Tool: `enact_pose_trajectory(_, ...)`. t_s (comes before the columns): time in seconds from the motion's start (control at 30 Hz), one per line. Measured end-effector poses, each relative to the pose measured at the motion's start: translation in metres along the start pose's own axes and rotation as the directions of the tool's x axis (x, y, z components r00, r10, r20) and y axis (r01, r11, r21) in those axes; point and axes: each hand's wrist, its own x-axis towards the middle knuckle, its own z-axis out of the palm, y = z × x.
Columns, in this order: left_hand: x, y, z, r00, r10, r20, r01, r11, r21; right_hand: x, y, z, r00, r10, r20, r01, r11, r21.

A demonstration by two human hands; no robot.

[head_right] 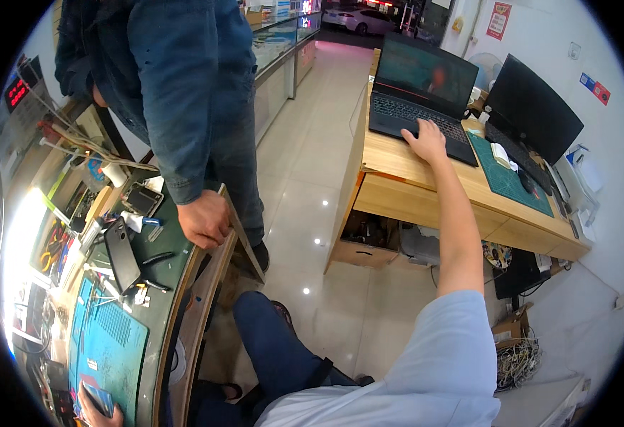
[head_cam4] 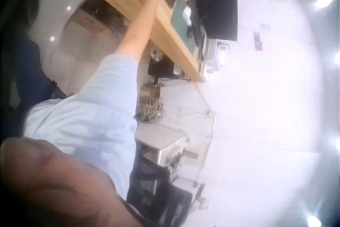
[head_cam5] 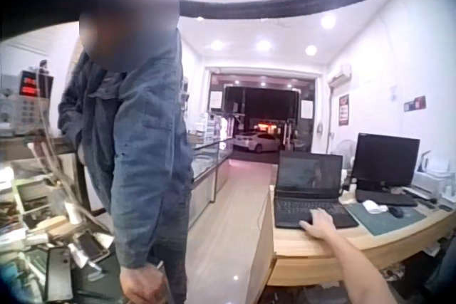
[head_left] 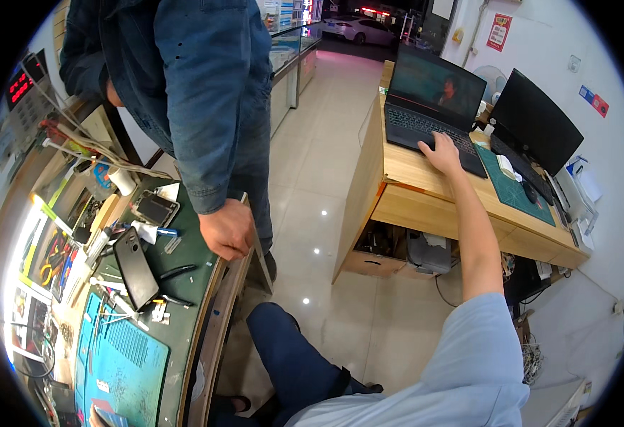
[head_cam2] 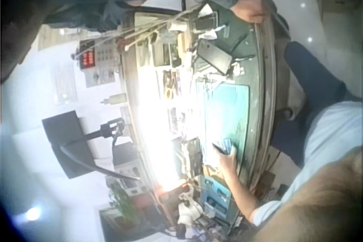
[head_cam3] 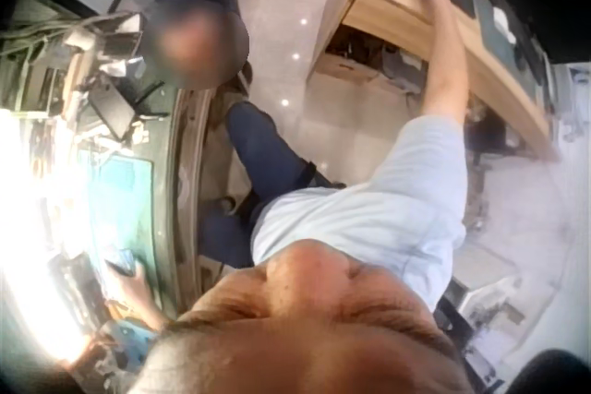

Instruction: The person applies a protective film to the back of a smartphone. They peel the backing off the film, align it with the phone's rear surface, and smooth it down with their fingers to remove air bubbles. The person then uses a small tool to trim the excess film around the camera module and edges of the device.

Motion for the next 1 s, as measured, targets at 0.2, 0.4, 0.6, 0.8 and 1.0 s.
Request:
enact_pose_trajectory(0.2, 0.003, -0.002, 0.007, 0.999, 0.043, -0.025, -0.043, 0.999, 0.019, 0.034, 0.008, 0.0, 0.994, 0.108, 0.005, -0.108, 0.991, 0.074)
enact_pose_trajectory(0.4, -0.002, -0.003, 0.001, 0.995, 0.038, -0.087, -0.048, 0.992, -0.112, -0.006, -0.152, -0.064, 0.636, -0.21, -0.742, 0.554, 0.794, 0.251)
enact_pose_trajectory(0.6, 0.026, 0.01, 0.003, 0.956, 0.151, -0.251, -0.23, 0.917, -0.327, -0.236, -0.365, -0.137, 0.174, -0.674, -0.718, 0.925, -0.139, 0.355)
enact_pose_trajectory(0.8, 0.031, 0.001, -0.003, 0.94, 0.1, -0.325, -0.216, 0.914, -0.343, -0.399, -0.573, -0.168, 0.061, -0.981, -0.186, 0.187, -0.171, 0.967)
enact_pose_trajectory(1.0, 0.021, -0.011, 0.013, 0.914, 0.127, -0.385, -0.218, 0.955, -0.203, -0.464, -0.64, -0.168, -0.091, -0.987, -0.132, 0.064, -0.138, 0.988)
